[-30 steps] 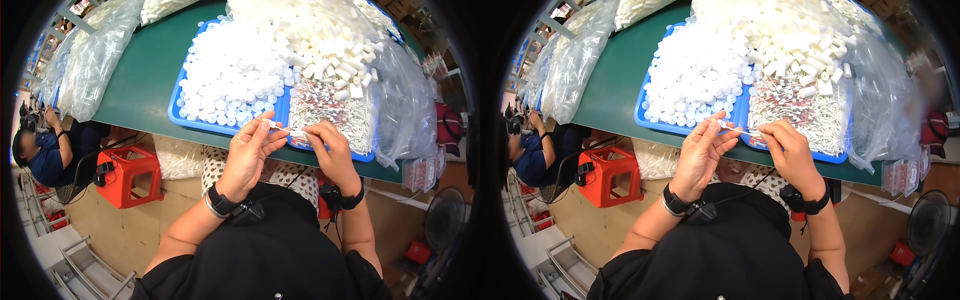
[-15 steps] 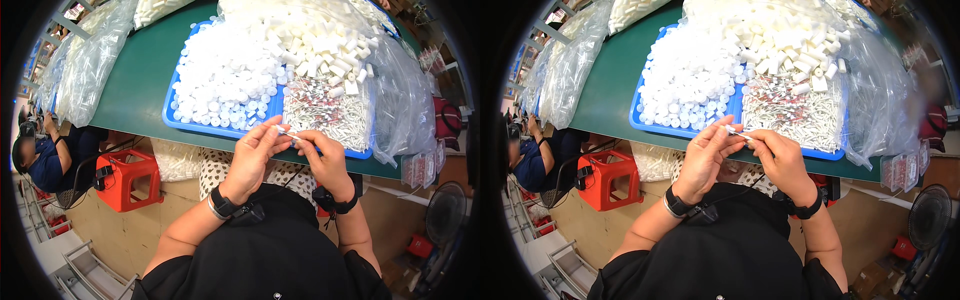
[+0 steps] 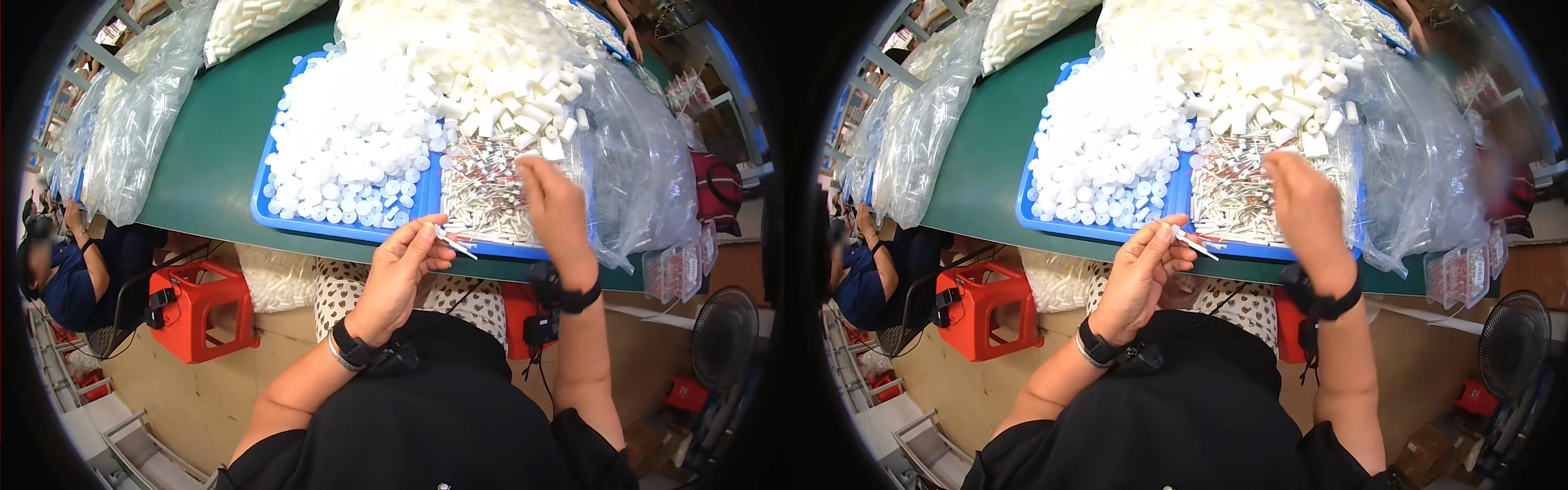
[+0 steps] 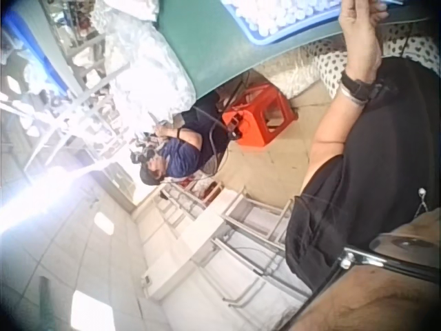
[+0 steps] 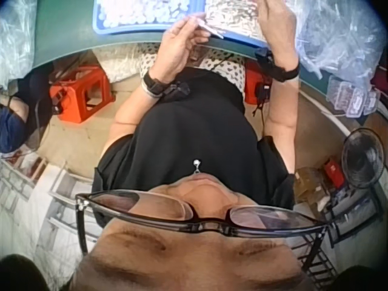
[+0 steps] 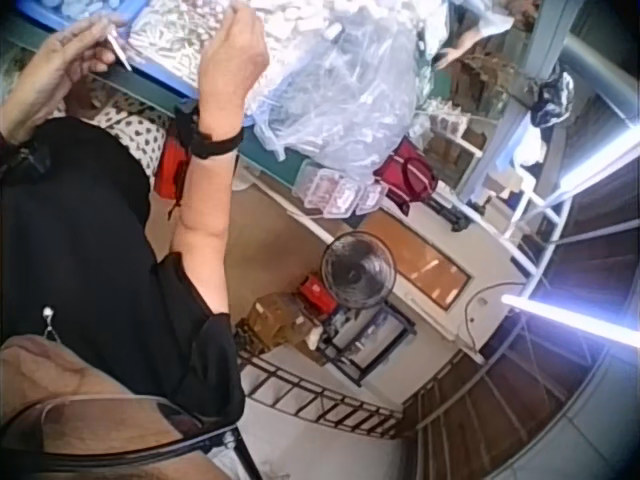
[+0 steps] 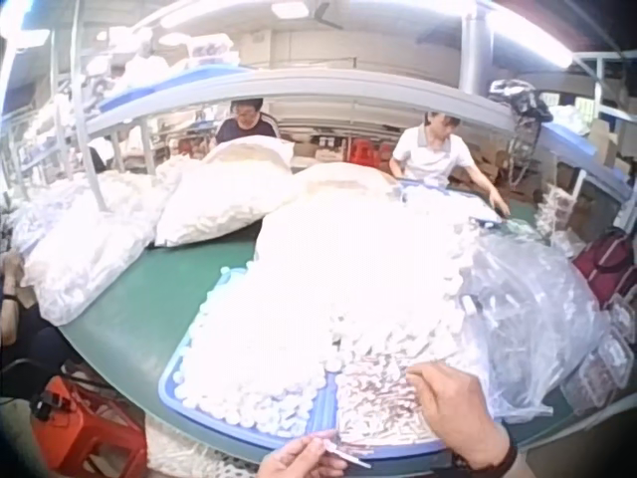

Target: The person repeatedly picks up small white plastic caps and cylindrical white pieces from blue trays on a green table. They insert the cylindrical piece into the cap and place the assembled unit into a pile on the table. The process is continuous and repetitive throughout the clip.

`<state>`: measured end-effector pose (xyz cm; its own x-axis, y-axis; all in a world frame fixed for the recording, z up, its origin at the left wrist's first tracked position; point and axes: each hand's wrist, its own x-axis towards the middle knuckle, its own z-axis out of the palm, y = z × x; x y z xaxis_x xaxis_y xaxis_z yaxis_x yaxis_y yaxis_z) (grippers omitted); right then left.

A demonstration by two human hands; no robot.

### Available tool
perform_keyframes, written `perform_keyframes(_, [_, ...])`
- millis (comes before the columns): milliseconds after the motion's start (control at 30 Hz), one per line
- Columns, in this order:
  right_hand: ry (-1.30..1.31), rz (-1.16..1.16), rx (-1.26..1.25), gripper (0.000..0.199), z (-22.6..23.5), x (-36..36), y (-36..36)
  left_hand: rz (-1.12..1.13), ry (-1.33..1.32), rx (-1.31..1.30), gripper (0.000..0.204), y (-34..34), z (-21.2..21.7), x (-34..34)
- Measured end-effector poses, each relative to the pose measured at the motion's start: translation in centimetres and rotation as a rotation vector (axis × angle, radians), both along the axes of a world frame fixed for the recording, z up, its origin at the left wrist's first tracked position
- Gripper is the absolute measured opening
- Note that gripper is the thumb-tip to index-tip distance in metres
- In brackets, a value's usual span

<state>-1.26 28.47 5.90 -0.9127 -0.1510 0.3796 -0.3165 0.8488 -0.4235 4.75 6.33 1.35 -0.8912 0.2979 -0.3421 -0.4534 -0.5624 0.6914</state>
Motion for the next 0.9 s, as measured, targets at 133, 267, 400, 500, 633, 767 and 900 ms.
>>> perform_keyframes(133, [0.077, 0.049, 0.371, 0.013, -0.7, -3.0, 3.1, -0.058, -0.027, 0.071, 0.037, 0.1, 0.1, 0.0])
perform_keyframes(267, [0.026, -0.033, 0.295, 0.014, -1.0, -2.9, 3.7, -0.062, -0.019, 0.068, 0.037, -0.4, 0.3, 0.0])
perform_keyframes(400, [-0.102, -0.086, -0.069, 0.02, 0.3, 0.0, 3.0, -0.075, 0.053, 0.052, 0.037, -0.7, 0.8, -0.4])
perform_keyframes(500, [-0.371, 0.061, -0.342, 0.025, 0.9, 3.7, 0.0, -0.08, 0.143, -0.006, 0.036, -0.1, 1.9, -0.4])
perform_keyframes(633, [-0.698, 0.204, -0.743, 0.025, 0.5, 6.5, -2.2, -0.164, 0.308, -0.104, 0.034, 0.5, 1.3, -0.4])
perform_keyframes(767, [-1.058, 0.162, -1.341, 0.026, -0.8, 6.5, -1.8, -0.175, 0.395, -0.279, 0.028, 0.2, 1.3, 0.2])
perform_keyframes(900, [-1.183, 0.183, -1.37, 0.024, -1.1, 7.0, -1.9, -0.18, 0.903, -0.638, 0.025, -0.6, 1.3, -0.2])
